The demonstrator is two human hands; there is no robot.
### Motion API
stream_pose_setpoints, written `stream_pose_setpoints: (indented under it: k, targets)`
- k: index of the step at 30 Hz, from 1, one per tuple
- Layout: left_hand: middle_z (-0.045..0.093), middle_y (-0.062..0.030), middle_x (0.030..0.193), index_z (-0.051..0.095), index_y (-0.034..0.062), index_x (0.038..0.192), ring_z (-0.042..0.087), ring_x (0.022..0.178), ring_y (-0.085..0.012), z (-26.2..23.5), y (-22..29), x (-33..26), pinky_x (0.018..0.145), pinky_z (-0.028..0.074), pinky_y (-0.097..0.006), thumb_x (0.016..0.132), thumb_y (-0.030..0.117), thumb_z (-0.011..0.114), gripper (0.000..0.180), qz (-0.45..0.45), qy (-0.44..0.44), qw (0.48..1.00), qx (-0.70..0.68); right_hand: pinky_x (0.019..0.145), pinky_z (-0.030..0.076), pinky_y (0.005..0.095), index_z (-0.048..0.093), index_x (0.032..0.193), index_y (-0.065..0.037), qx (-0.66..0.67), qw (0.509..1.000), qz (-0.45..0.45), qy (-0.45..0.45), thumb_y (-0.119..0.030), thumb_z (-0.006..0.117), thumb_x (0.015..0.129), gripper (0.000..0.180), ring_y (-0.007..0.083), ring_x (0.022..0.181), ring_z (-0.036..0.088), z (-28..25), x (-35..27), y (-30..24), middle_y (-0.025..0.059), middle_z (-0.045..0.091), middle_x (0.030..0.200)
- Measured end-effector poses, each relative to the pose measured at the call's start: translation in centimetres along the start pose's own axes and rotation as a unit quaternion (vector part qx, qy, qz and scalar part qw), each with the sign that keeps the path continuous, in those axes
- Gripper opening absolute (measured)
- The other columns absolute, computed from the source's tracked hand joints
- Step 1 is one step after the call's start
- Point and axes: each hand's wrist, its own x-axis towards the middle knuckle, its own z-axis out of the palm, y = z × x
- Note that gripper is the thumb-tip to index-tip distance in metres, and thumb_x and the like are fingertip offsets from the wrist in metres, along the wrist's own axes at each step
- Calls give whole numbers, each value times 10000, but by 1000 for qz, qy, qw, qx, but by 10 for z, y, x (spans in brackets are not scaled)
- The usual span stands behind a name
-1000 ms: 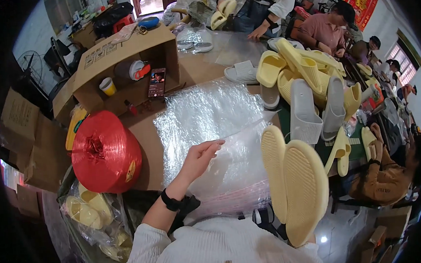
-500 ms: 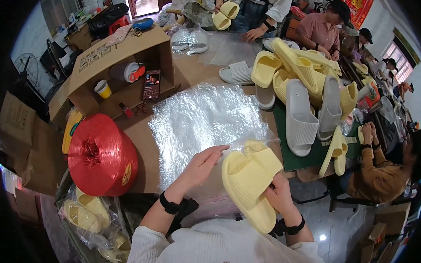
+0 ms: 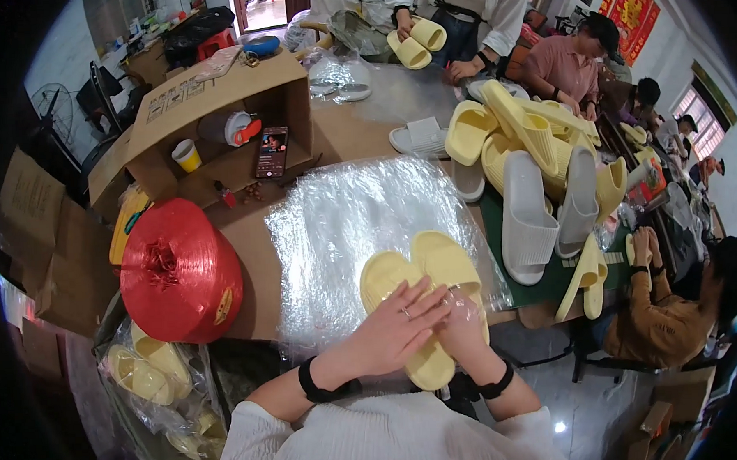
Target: The person is packing foam sandals into clear plastic bags and placing them into a large bag/container.
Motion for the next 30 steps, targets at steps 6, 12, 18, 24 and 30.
stream_pose_setpoints:
  k: [6, 12, 18, 24, 30]
  targets:
    - [296, -107, 1594, 438, 82, 1457, 196, 1493, -340, -8, 11, -18, 1201, 170, -535, 1007, 175, 429, 460, 41, -26, 998, -27, 736, 477, 417, 577, 872, -25, 131, 990, -28, 51, -120, 550, 916, 108, 346, 831, 599, 40, 55, 1, 162, 603, 865]
    - [338, -92, 1579, 490, 86, 1417, 243, 1478, -341, -34, 17, -38, 1200, 194, -524, 997, 171, 467, 429, 21, -22, 1000, -1, 736, 464, 459, 556, 1088, 38, 141, 979, 149, -5, -161, 665, 905, 292, 373, 841, 593, 60, 112, -15, 224, 590, 894]
    - [434, -134, 1510, 574, 79, 1344, 354, 1421, -341, -55, -8, -83, 1159, 301, -466, 923, 199, 616, 440, -50, 51, 992, -107, 949, 455, 432, 471, 1348, 50, 271, 961, 49, -29, -195, 748, 830, 636, 381, 1091, 572, 39, 23, -4, 237, 613, 1092]
    - [638, -146, 1272, 653, 95, 1233, 658, 1039, -326, -55, -27, -106, 901, 504, -422, 885, 278, 696, 396, -421, 262, 839, -223, 817, 529, 344, 674, 1113, 52, 442, 787, 94, -420, -159, 720, 861, 332, 264, 899, 682, -102, -22, 6, 177, 708, 1012]
    - [695, -115, 786, 708, 3, 981, 669, 749, -204, -47, -32, -86, 719, 516, -340, 932, 422, 618, 431, -504, 161, 837, -139, 532, 407, 209, 644, 1127, 27, 387, 881, 270, 29, -254, 615, 961, 328, 85, 657, 566, -94, -3, 45, 38, 631, 741]
